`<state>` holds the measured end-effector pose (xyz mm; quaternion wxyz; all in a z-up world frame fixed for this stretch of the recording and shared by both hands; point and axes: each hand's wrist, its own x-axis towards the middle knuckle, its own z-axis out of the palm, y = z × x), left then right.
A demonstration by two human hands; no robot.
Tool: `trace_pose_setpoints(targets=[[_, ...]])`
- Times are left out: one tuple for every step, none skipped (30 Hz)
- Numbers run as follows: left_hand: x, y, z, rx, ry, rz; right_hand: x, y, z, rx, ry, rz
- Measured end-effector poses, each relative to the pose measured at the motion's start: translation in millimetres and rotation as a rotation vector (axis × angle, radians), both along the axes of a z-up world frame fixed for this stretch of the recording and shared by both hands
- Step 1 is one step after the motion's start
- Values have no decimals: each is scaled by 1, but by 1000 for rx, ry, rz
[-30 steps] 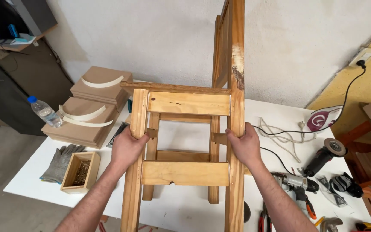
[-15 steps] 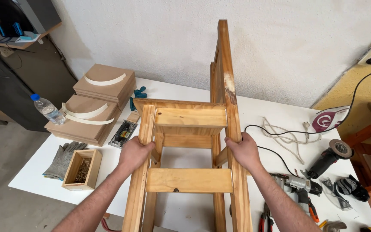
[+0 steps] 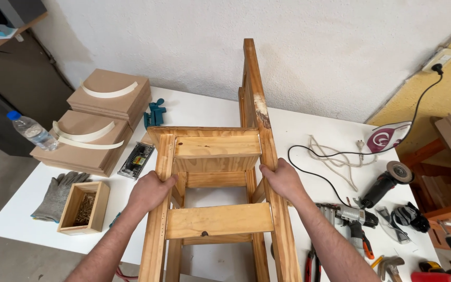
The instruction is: Reinforcing a wooden chair by gluing and nailing wooden blocks to the frame joints.
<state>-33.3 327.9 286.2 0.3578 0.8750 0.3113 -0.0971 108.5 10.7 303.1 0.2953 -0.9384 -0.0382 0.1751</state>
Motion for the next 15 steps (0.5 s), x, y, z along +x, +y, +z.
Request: trace_pose_setpoints(targets=[[-2, 0, 10, 7, 28, -39, -2, 2, 5, -46, 2, 23], [-4, -1, 19, 13, 56, -84, -5, 3, 10, -94, 5, 41], [-9, -2, 28, 8, 57, -96, -13, 4, 21, -99, 7, 29], [-12, -3, 37, -10, 77, -117, -21, 4, 33, -112, 13, 28], [-14, -4, 46, -29, 97, -138, -28, 5, 45, -124, 18, 27], [-20, 4, 38, -30, 98, -165, -23, -10, 28, -126, 21, 0], [-25, 11, 29, -17, 97, -91, -18, -24, 11, -47, -18, -88], [-27, 20, 21, -4, 97, -22, -13, -40, -5, 29, -57, -181], [-32, 49, -18, -6, 100, -53, -16, -61, -31, 25, -55, -212], [-41, 75, -54, 60, 1, 74, -19, -85, -56, 390, -107, -305], [-57, 99, -89, 122, -102, 200, -24, -111, -81, 755, -174, -390], [-43, 123, -108, 104, -90, 134, -41, -125, -77, 732, -189, -457], [-35, 140, -131, 87, -110, 20, -58, -139, -72, 1070, -19, -504], [-33, 150, -158, 68, -134, -82, -71, -152, -72, 1415, 143, -523], [-25, 174, -176, 47, -158, -183, -88, -161, -69, 1404, 108, -576]])
